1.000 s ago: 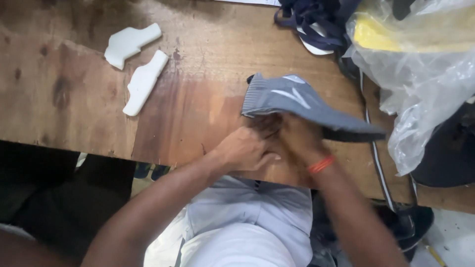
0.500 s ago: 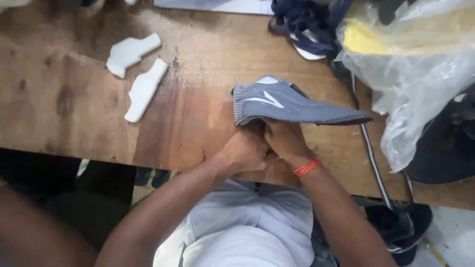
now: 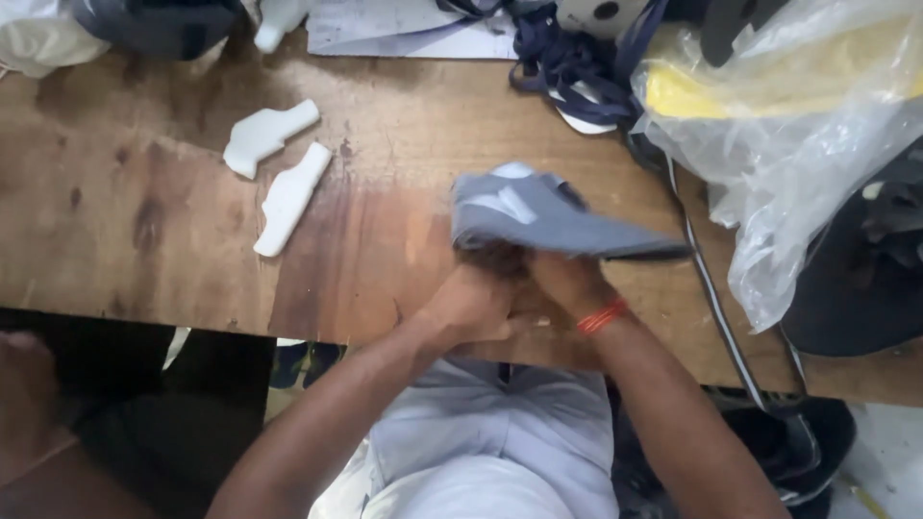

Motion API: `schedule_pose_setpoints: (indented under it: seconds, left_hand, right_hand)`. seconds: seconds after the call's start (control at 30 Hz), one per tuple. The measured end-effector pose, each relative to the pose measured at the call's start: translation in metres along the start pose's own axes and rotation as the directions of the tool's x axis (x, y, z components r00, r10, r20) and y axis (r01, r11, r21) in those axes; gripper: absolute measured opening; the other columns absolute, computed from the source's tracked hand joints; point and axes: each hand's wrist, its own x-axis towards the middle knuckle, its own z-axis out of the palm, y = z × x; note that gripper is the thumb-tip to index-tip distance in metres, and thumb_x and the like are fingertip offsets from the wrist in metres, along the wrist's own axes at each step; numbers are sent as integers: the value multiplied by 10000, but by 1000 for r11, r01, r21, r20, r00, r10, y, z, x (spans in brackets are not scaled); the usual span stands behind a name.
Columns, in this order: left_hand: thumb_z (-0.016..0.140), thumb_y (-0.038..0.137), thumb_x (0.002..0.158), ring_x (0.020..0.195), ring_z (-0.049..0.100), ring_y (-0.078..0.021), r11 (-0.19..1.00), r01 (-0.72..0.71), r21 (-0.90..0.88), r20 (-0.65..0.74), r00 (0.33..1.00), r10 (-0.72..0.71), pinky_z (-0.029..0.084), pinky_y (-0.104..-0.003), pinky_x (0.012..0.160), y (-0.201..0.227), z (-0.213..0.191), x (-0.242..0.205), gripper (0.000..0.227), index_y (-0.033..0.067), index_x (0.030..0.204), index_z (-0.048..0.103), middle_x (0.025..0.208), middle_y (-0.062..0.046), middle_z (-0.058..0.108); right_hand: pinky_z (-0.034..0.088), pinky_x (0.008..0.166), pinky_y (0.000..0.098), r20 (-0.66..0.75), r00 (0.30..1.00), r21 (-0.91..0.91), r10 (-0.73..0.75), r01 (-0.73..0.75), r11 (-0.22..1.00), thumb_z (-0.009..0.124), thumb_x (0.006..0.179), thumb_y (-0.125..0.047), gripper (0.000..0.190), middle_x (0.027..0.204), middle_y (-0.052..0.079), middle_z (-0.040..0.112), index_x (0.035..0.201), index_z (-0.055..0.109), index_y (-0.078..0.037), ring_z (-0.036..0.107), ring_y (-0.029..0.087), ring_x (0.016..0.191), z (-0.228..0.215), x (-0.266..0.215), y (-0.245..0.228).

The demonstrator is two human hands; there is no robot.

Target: Inserting foam padding and structural components into shoe uppers at a manufacturing workbench.

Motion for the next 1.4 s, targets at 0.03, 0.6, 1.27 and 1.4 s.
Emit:
schedule_pose_setpoints:
  seconds: [0.03, 0.6, 1.27, 1.4]
  left_hand:
    - [679, 618, 802, 1132, 625, -432, 1000, -3, -8, 9, 1000, 4, 433, -539, 1048, 1, -5, 4, 693, 23, 1154, 732, 1138, -248, 704]
    - [668, 197, 788, 1157, 637, -434, 954, 115, 277, -556, 829, 61, 558, -471, 932, 45, -134, 20, 679, 32, 1416, 469, 1316, -280, 575]
    - [628, 150, 974, 1225, 545, -371, 943, 200, -265, -551, 772, -318, 426, -476, 1041, -248, -212, 175, 563, 60, 1500, 450, 1339, -193, 549]
    - [891, 310, 883, 1451, 280, -545, 792, 595, 133, -698, 624, -351, 257, -526, 1203, -393, -237, 142, 838, -84, 1472, 445, 1574, -404, 275]
  right_hand:
    - [503, 920, 486, 3, 1000, 1, 13, -13, 1000, 574, 902, -108, 293, 1159, 206, 705, 1163, 689, -37, 646, 413, 1087, 13, -5, 7]
    - [370, 1187, 468, -7, 974, 131, -225, 224, 966, 611, 972, -171, 508, 1476, 235, 554, 1439, 561, 21, 483, 411, 1402, -5, -36, -30]
    - [342, 1133, 528, -149, 985, -213, 88, -119, 970, 632, 915, -297, 465, 1412, 147, 610, 1309, 650, -51, 541, 340, 1322, 11, -90, -53]
    - [354, 1133, 535, -197, 980, -232, 30, -76, 970, 642, 924, -318, 448, 1409, 122, 618, 1295, 664, -68, 556, 300, 1341, 22, -94, -40]
